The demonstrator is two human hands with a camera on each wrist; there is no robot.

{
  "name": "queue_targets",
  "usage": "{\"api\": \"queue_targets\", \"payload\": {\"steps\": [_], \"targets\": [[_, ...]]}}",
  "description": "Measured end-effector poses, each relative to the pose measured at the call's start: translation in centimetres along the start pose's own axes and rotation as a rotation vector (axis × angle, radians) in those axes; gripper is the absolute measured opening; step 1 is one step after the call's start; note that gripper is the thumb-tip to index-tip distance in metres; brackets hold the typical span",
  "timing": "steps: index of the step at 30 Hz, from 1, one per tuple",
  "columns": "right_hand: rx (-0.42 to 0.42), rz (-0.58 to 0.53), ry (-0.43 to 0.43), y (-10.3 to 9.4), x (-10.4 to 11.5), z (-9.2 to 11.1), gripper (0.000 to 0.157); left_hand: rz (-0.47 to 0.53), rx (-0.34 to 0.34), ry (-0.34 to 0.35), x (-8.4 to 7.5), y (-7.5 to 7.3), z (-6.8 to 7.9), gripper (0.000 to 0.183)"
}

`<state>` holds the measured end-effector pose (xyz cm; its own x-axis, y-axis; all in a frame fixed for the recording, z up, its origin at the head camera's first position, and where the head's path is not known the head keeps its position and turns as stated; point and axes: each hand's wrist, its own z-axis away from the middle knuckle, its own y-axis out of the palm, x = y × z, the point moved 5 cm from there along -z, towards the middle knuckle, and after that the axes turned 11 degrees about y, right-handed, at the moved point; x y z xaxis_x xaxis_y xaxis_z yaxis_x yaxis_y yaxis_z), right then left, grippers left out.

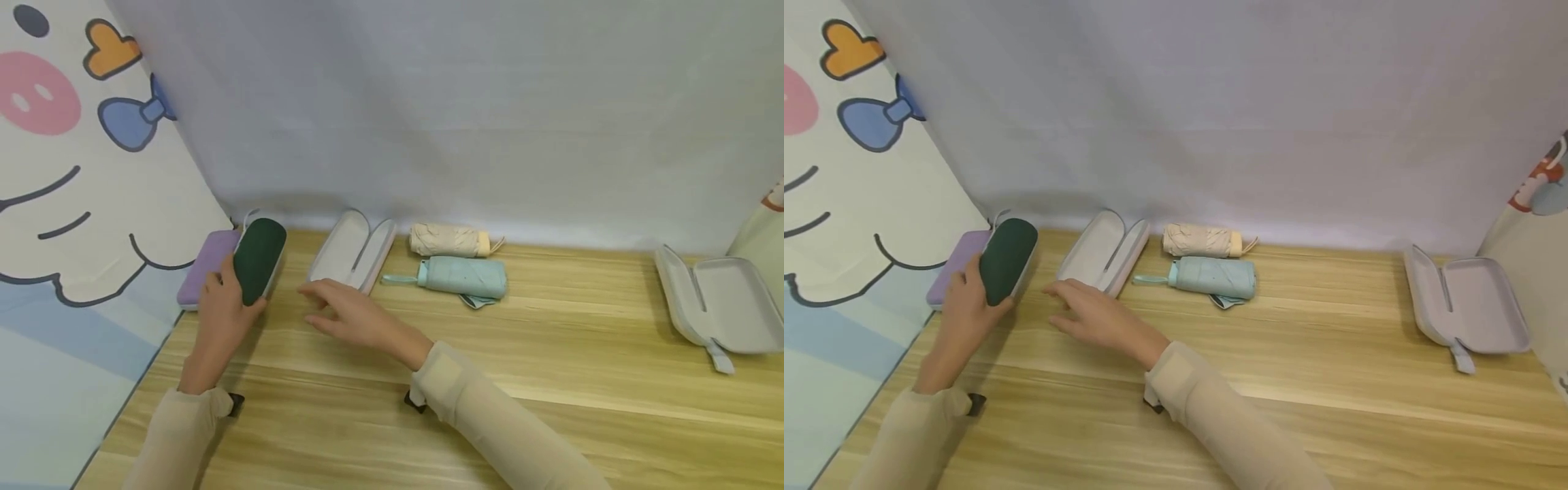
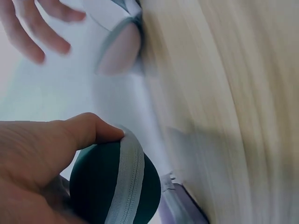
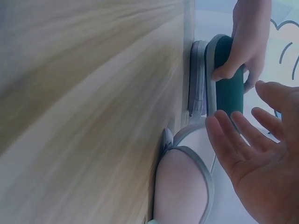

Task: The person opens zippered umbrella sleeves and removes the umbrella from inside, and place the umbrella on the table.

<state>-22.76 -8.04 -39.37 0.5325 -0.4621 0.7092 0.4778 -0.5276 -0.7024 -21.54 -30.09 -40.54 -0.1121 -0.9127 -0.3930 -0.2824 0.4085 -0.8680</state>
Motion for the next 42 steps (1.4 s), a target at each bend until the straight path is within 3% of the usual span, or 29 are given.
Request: {"api": "queue_targets", "payload": {"steps": [8,14,19,30,36,42], "targets": [[-0.031,0.152,0.009,0.0,0.4,-1.6,0.056,0.005,-0.07,0.137,-2.8,-1.5,2.3,0.093],[-0.072,0.313,-0.044,-0.2,0.9,-1.6,0.059,-0.005,-0.104,0.213,-4.7,-2.1,3.2,0.094],[-0.152,0.426,-0.092,-0.6,1.1,-1.2,0.059,0.011,-0.092,0.197,-5.5,-2.7,3.7,0.093],[-0.286,0.736,-0.192,-1.3,1.9,-0.3,0.061,0.057,0.003,0.151,-6.7,-3.3,4.1,0.09],[-0.356,0.763,-0.223,-2.3,2.0,1.0,0.06,0.099,0.079,0.141,-7.8,-3.3,4.1,0.09],[-0.368,0.776,-0.212,-3.4,1.7,2.2,0.06,0.126,0.143,0.152,-9.3,-3.1,4.2,0.09]]}}
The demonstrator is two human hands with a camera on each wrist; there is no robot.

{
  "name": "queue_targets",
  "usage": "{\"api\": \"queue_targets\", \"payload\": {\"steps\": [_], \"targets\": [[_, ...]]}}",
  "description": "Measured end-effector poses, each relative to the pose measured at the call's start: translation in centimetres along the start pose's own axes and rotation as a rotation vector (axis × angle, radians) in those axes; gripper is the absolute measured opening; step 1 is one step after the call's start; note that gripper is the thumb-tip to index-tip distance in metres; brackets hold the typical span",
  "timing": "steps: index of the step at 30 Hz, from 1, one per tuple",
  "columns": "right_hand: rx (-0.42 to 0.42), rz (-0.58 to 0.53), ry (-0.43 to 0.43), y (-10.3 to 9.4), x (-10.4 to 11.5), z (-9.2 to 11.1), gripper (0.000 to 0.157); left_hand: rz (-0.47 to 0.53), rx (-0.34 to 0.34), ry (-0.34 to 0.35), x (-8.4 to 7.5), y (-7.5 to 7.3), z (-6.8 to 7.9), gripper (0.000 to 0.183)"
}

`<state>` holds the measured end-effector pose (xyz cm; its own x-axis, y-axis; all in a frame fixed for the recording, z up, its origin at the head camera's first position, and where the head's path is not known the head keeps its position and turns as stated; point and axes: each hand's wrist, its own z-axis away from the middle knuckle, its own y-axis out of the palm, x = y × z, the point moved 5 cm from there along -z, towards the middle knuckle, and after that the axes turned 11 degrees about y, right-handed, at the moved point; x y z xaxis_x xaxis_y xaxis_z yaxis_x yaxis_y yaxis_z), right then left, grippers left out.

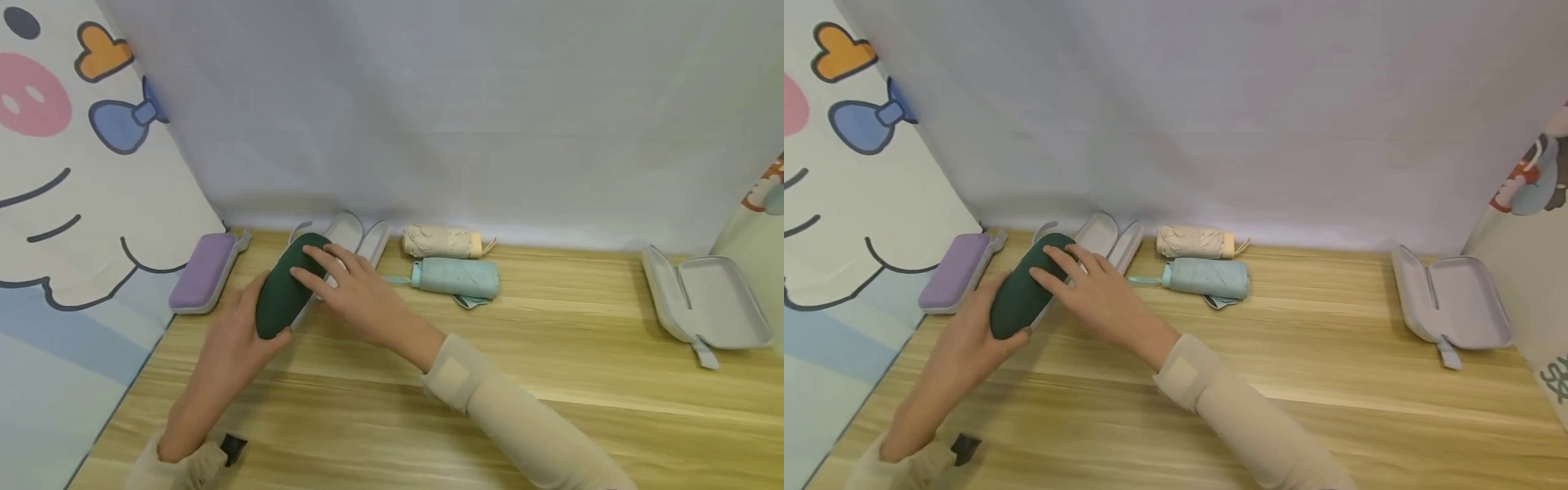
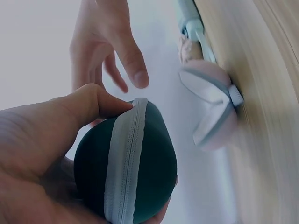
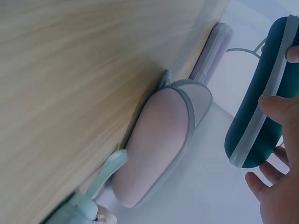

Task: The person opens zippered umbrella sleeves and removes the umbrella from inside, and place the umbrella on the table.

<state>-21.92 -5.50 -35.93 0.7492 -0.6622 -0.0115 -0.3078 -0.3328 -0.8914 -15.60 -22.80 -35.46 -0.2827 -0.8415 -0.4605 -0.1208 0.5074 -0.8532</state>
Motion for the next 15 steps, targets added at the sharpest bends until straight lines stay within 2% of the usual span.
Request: {"api": "queue_targets", "payload": {"steps": [5,10,15], "targets": [[0.0,0.025,-0.006,-0.9,-0.7,0.9,0.066,0.035,0.066,0.045,-1.3,0.5,0.0,0.09],[0.001,0.025,-0.018,-1.6,-1.5,2.5,0.073,0.058,0.103,0.108,-2.4,1.1,-0.2,0.089],[0.038,0.008,-0.011,-2.2,-2.6,4.1,0.078,0.076,0.12,0.197,-3.6,2.1,-0.5,0.087]]}}
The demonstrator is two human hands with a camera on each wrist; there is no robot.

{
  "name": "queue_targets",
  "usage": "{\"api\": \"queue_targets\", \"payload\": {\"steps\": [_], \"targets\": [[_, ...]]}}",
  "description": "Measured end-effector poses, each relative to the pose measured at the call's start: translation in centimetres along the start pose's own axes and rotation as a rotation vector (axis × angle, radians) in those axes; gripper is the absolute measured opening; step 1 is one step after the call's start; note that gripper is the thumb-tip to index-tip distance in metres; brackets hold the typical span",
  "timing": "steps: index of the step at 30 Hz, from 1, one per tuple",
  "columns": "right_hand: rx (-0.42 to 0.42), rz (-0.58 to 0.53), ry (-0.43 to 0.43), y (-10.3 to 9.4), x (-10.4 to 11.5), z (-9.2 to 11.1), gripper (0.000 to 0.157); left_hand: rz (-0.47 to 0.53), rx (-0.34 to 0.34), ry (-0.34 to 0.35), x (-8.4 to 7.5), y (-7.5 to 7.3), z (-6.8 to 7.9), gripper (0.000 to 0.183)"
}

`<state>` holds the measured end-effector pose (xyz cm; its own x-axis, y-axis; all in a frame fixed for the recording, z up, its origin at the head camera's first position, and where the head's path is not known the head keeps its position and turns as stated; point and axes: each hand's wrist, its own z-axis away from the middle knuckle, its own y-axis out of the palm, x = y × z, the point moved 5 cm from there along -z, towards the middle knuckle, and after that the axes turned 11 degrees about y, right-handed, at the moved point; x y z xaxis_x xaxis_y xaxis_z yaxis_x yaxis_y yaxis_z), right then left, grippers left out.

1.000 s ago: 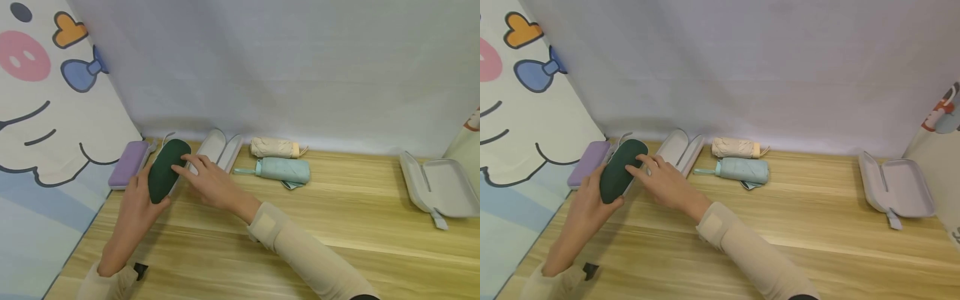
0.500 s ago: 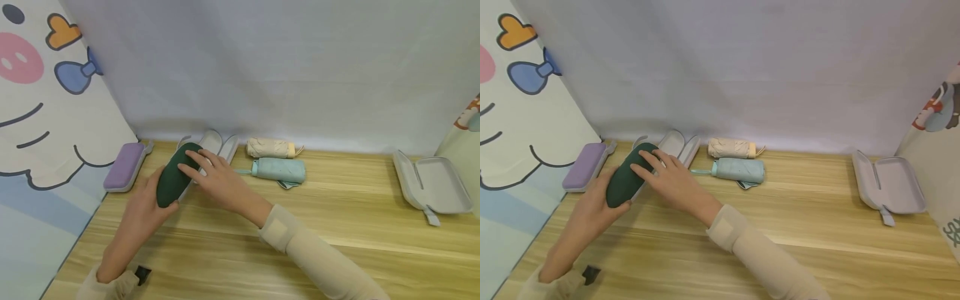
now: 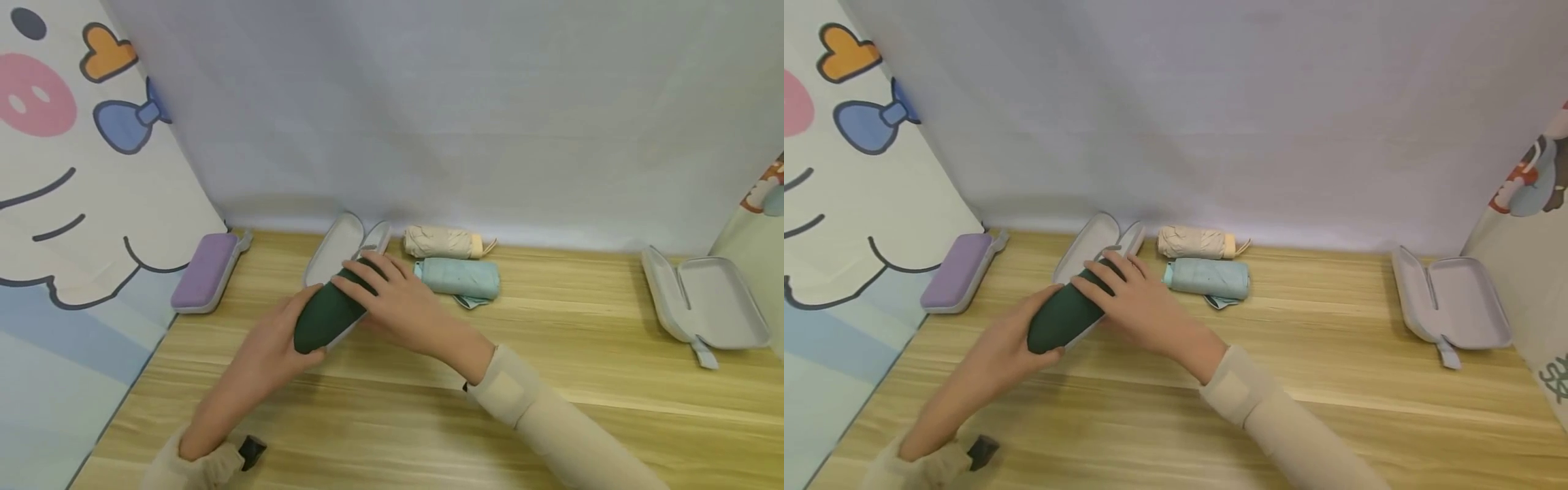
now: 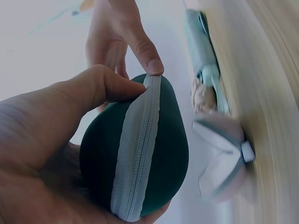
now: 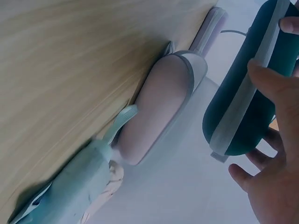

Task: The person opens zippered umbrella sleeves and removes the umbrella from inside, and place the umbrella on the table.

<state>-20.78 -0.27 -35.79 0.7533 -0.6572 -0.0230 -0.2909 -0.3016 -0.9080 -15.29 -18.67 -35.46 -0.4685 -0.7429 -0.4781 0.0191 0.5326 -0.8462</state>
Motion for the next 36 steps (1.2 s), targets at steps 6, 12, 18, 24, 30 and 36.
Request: {"api": "queue_targets", "payload": {"steps": [6,12,18,24,30,36], "targets": [[0.057,-0.04,0.005,-0.9,-1.4,1.9,0.081,0.018,0.032,0.079,-1.2,1.4,-0.9,0.09],[0.063,-0.059,-0.004,-1.7,-2.5,4.0,0.085,0.068,0.093,0.087,-2.4,3.0,-1.7,0.094],[0.057,-0.073,0.04,-2.7,-3.6,6.7,0.088,0.106,0.15,0.113,-4.0,4.6,-3.0,0.092],[0.087,-0.142,0.138,-3.3,-4.8,9.7,0.087,0.158,0.236,0.172,-5.6,6.5,-4.2,0.089],[0.104,-0.142,0.193,-3.6,-5.4,11.9,0.086,0.211,0.348,0.219,-6.2,8.6,-5.1,0.086],[0.233,-0.196,0.287,-3.0,-5.6,13.7,0.082,0.324,0.47,0.224,-6.5,10.5,-5.5,0.08]]}}
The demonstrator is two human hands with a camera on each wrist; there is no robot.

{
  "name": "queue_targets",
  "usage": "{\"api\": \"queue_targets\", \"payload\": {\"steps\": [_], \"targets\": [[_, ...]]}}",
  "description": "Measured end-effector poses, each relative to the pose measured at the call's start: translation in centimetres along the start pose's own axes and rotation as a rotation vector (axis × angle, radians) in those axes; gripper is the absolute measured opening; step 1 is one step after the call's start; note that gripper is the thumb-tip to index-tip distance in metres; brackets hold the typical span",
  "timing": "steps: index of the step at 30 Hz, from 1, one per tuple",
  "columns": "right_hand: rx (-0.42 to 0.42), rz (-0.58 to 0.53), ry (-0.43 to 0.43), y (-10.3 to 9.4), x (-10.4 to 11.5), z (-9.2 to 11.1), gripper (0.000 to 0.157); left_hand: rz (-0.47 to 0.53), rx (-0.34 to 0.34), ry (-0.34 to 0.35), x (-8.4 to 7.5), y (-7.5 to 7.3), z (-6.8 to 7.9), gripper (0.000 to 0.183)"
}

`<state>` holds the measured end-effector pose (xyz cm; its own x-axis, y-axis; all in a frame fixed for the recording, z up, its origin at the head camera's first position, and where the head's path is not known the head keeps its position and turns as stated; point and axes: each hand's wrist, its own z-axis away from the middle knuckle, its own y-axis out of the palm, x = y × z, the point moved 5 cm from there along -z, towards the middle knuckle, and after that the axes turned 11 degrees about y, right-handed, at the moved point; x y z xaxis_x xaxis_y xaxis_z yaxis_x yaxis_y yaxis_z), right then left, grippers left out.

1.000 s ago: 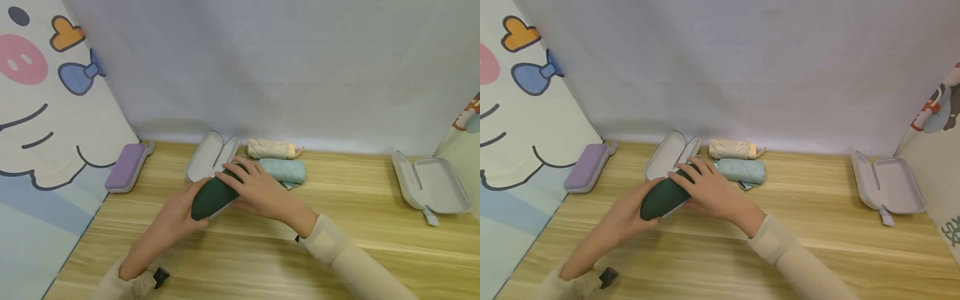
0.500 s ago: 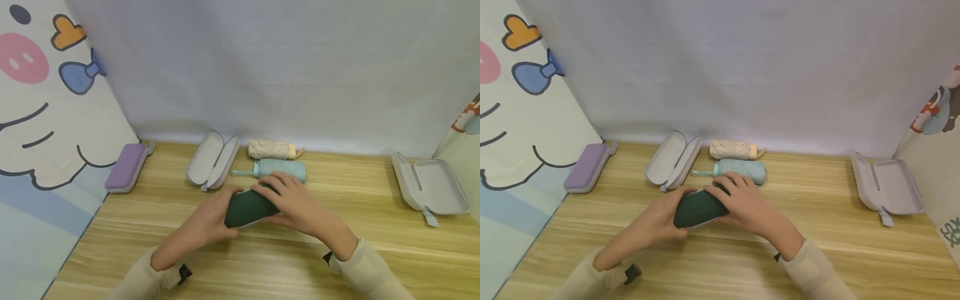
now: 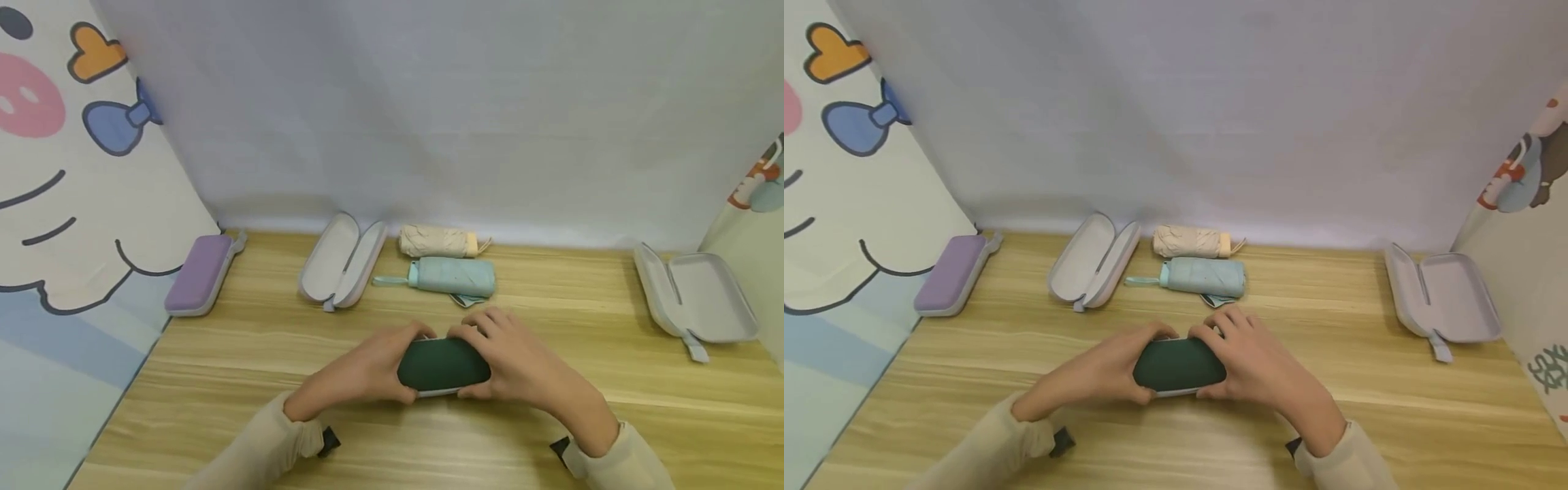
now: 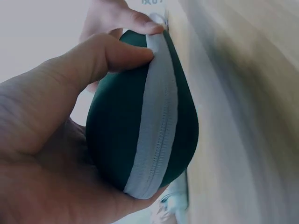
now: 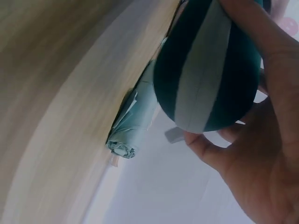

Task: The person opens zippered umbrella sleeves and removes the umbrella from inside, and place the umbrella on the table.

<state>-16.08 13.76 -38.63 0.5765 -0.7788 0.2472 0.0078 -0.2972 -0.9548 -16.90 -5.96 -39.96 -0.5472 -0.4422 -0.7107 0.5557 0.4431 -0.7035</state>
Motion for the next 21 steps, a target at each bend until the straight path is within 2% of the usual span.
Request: {"api": "queue_targets", "payload": {"steps": [1,7,8,13,18,19,21], "targets": [[0.021,-0.006,0.013,0.2,-0.1,0.2,0.081,0.001,0.015,0.02,1.0,0.8,-0.3,0.081],[0.066,-0.049,0.046,1.6,-0.5,0.8,0.078,0.065,0.069,-0.003,2.0,2.0,-0.8,0.08],[0.068,-0.057,0.047,1.8,-0.6,0.8,0.077,0.088,0.07,-0.026,1.4,1.6,-0.6,0.079],[0.083,-0.096,0.049,2.4,-0.8,0.9,0.075,0.092,0.076,-0.006,2.5,2.3,-0.5,0.08],[0.099,-0.178,0.074,2.0,-1.3,1.0,0.074,0.077,0.082,-0.051,2.5,2.1,-0.5,0.081],[0.111,-0.206,0.088,1.7,-1.5,1.1,0.072,0.066,0.078,-0.05,3.1,2.3,-0.5,0.082],[0.125,-0.252,0.113,1.0,-1.9,1.2,0.066,0.058,0.073,-0.07,3.1,2.2,-0.5,0.082]]}}
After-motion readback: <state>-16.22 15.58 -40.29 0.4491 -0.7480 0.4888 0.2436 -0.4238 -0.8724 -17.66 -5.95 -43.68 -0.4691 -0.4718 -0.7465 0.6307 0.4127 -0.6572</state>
